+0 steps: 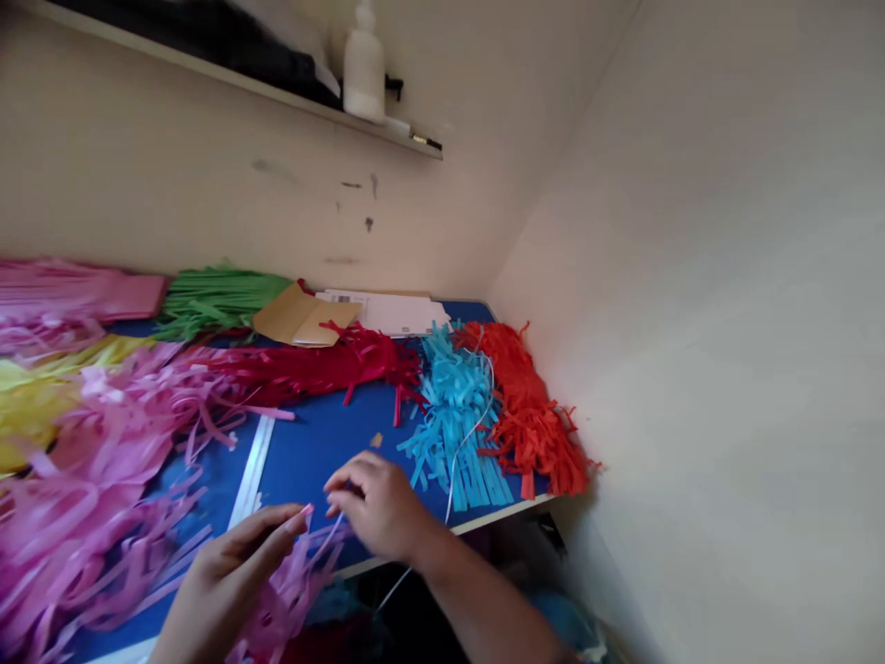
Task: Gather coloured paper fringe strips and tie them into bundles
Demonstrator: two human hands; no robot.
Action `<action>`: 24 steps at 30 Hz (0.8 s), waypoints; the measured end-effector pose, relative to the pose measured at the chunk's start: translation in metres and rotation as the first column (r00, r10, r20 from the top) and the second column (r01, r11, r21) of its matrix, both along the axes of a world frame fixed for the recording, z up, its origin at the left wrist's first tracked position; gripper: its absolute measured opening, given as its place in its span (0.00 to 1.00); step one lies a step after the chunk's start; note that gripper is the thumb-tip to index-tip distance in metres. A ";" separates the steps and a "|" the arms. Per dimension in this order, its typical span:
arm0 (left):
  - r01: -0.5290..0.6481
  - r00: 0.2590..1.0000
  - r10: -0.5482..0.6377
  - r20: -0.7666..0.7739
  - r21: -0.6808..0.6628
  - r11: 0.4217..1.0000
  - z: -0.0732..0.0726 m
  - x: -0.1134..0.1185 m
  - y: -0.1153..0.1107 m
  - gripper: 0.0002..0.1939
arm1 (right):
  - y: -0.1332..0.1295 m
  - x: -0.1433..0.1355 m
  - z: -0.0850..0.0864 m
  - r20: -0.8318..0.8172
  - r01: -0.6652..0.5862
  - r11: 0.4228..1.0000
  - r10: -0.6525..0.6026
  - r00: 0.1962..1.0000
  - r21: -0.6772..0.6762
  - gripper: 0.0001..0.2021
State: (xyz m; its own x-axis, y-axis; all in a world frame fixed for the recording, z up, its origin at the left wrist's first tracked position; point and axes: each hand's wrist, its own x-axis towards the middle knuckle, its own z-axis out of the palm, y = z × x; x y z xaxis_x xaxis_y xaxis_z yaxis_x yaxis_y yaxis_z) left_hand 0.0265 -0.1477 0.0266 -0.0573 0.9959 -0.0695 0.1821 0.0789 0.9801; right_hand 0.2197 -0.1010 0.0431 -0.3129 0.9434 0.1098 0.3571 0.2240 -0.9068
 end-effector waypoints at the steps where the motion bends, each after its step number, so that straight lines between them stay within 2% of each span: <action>1: 0.006 1.000 -0.005 -0.002 0.035 0.999 0.000 0.002 0.000 0.20 | -0.015 -0.009 -0.002 -0.101 0.000 1.000 -0.001 0.995 -0.008 0.03; 4: 0.019 0.999 -0.013 -0.044 0.155 0.988 -0.001 0.006 -0.004 0.17 | -0.040 -0.025 -0.011 -0.247 0.069 0.997 -0.075 0.966 -0.035 0.04; 8: 0.060 0.991 -0.020 -0.132 0.302 0.951 -0.001 0.004 -0.012 0.11 | -0.046 -0.025 -0.020 -0.316 0.120 0.992 -0.127 0.940 -0.040 0.04; 14: 0.145 0.966 -0.031 -0.255 0.439 0.887 0.003 0.001 -0.017 0.06 | -0.050 -0.021 -0.013 -0.316 0.157 0.987 -0.135 0.939 0.046 0.03; 18: 0.148 0.955 0.011 -0.295 0.509 0.848 0.008 0.002 -0.016 0.06 | -0.050 -0.020 -0.009 -0.286 0.149 0.984 -0.115 0.951 0.101 0.03; 24: 0.166 0.943 0.034 -0.331 0.555 0.815 0.008 0.002 -0.016 0.06 | -0.051 -0.019 -0.009 -0.277 0.186 0.981 -0.165 0.946 0.052 0.03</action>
